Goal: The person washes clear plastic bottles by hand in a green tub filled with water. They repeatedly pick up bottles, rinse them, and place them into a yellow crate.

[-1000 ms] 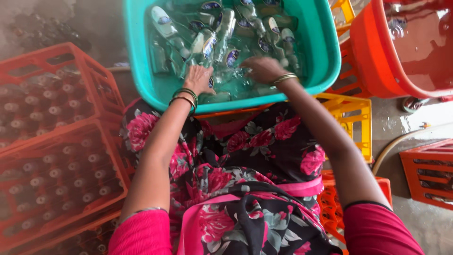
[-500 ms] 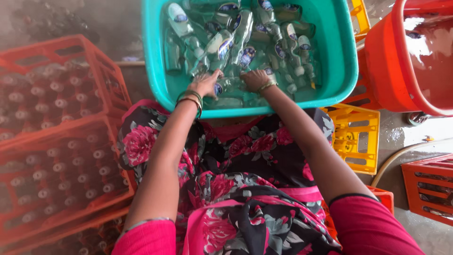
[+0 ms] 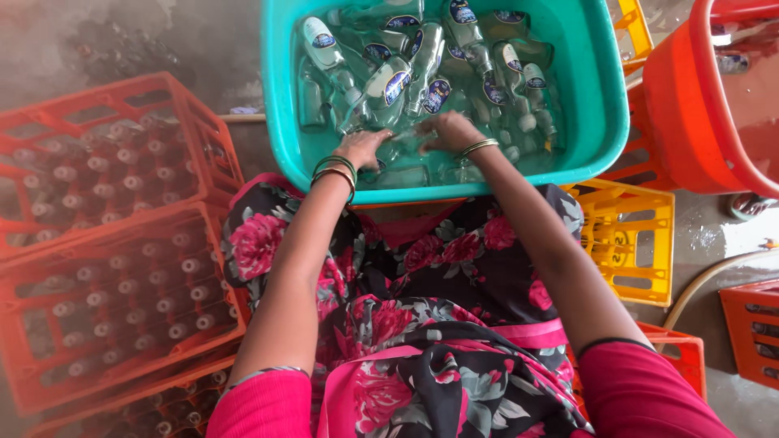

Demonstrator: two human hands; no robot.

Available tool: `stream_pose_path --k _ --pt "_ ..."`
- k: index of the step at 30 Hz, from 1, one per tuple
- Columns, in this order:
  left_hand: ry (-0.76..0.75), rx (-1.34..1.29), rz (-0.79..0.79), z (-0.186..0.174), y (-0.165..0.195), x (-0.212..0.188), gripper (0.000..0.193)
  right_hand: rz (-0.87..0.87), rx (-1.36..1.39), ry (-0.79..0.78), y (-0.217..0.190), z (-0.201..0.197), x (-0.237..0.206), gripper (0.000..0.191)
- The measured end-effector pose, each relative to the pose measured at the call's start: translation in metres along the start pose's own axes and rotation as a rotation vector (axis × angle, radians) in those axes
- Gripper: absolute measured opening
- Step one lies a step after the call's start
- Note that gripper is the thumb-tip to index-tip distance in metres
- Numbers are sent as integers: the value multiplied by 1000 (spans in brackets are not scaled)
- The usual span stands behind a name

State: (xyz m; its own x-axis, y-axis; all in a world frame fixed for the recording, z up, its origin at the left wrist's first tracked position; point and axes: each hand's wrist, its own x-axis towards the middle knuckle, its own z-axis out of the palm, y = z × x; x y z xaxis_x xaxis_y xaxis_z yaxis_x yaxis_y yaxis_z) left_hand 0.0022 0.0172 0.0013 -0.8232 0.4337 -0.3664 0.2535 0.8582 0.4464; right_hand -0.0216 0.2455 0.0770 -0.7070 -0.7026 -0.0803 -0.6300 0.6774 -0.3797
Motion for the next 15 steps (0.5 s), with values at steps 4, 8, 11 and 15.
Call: stream_pose_path --k 4,8,11,15 --pt "255 -187 349 -6 -4 -1 112 -14 168 217 -18 -56 -10 25" --pt "293 -370 283 -3 1 -3 113 126 555 425 -37 -132 -24 15" --pt "429 -550 281 -9 15 -7 114 -81 114 450 -57 -151 -35 11" --pt "589 -525 325 -27 35 -23 102 -101 86 361 -67 -134 -43 51"
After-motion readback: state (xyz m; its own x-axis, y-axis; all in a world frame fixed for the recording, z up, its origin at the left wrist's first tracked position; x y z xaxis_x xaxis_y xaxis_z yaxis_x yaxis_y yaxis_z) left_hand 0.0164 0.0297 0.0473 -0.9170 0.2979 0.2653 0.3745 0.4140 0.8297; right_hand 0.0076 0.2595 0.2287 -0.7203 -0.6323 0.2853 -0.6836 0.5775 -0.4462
